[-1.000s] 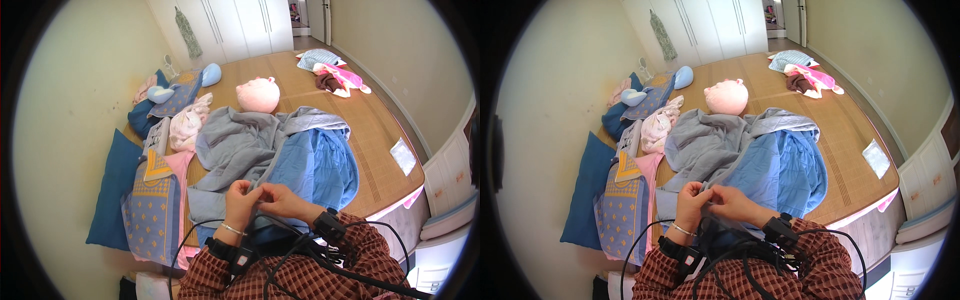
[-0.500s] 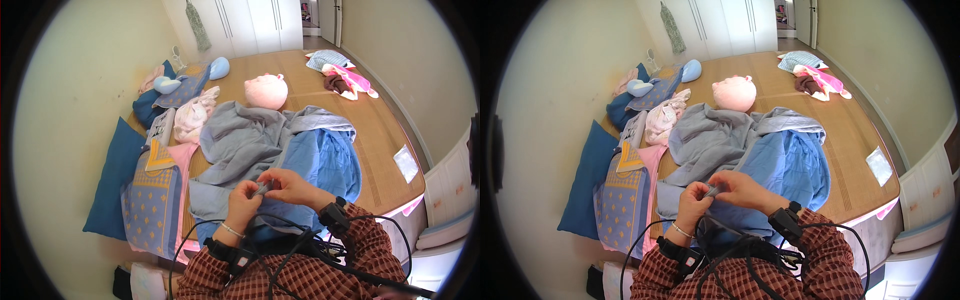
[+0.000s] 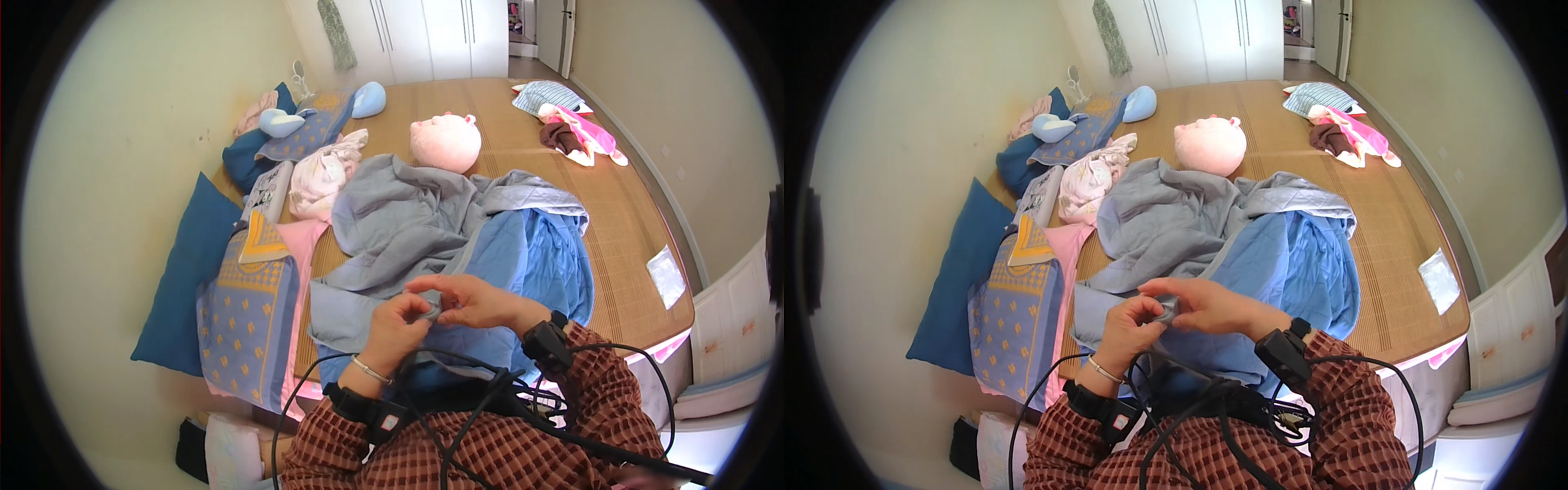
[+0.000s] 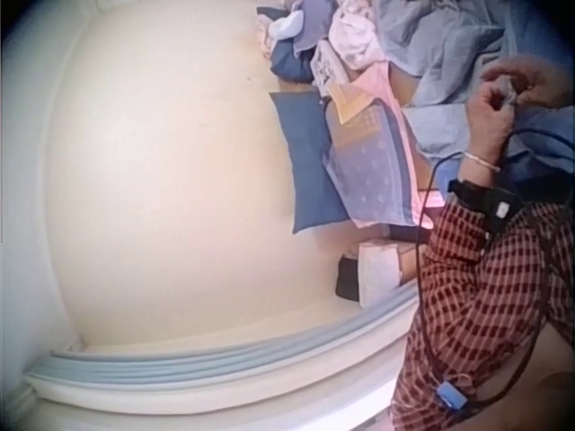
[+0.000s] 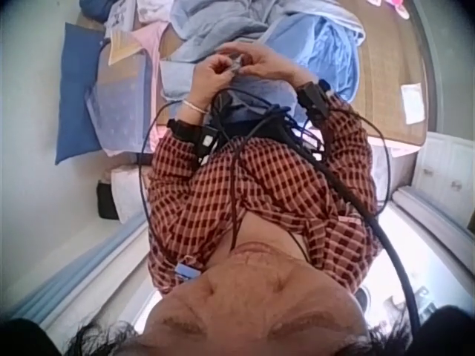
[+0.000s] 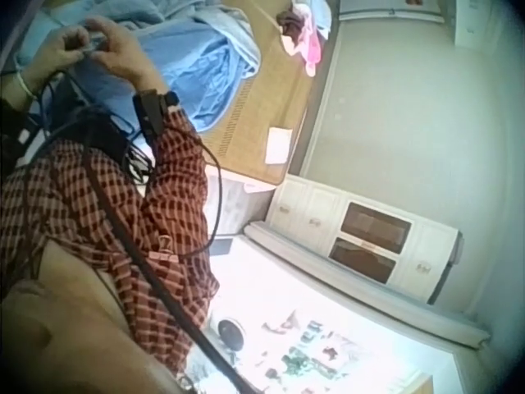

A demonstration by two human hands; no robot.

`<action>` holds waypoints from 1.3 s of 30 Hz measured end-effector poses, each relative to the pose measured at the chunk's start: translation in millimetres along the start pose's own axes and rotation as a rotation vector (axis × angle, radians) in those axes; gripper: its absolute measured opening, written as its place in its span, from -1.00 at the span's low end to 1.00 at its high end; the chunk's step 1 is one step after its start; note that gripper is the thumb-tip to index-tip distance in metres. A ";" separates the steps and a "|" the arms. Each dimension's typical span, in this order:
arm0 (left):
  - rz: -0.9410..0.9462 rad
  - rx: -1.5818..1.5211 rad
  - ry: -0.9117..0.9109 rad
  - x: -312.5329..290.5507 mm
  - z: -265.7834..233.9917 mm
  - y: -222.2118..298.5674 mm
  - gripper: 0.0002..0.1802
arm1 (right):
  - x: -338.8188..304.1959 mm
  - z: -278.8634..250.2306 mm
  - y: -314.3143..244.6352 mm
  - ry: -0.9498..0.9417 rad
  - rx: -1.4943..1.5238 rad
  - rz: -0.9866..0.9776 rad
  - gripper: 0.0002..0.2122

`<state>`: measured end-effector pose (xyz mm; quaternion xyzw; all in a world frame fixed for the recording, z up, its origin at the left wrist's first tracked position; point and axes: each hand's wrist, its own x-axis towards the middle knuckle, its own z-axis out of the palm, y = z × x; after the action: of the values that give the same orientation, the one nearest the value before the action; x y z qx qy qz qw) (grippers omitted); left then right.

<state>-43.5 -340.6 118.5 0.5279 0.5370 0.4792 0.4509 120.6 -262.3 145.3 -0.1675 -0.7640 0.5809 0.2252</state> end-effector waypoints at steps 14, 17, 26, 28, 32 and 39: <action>0.258 0.286 0.216 -9.1 -18.6 -1.9 -0.87 | 32.9 3.4 -7.3 -0.159 -0.666 -0.024 -0.75; 0.273 0.332 0.275 -12.2 -24.8 -1.2 -0.84 | 39.4 9.8 -1.3 -0.150 -0.718 -0.067 -0.77; -0.315 -0.274 -0.494 -32.4 -22.9 -65.4 -0.73 | 72.3 -37.2 -6.4 0.287 -0.570 0.064 -0.90; -0.093 -0.037 -0.534 -42.2 -20.7 -118.0 -0.64 | 82.5 -47.1 -26.8 0.396 -0.410 0.150 -0.90; -0.095 0.451 -0.421 -40.2 -16.2 -184.4 -0.53 | 83.7 -92.2 -51.7 0.607 -0.252 0.018 -0.89; -0.336 0.605 -0.332 -35.1 2.3 -243.2 -0.59 | 56.8 -137.1 -71.0 0.657 -0.176 -0.006 -0.89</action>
<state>-72.7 -371.6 -123.6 0.6122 0.6528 0.1266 0.4278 147.0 -140.6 252.8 -0.3622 -0.6982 0.4272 0.4460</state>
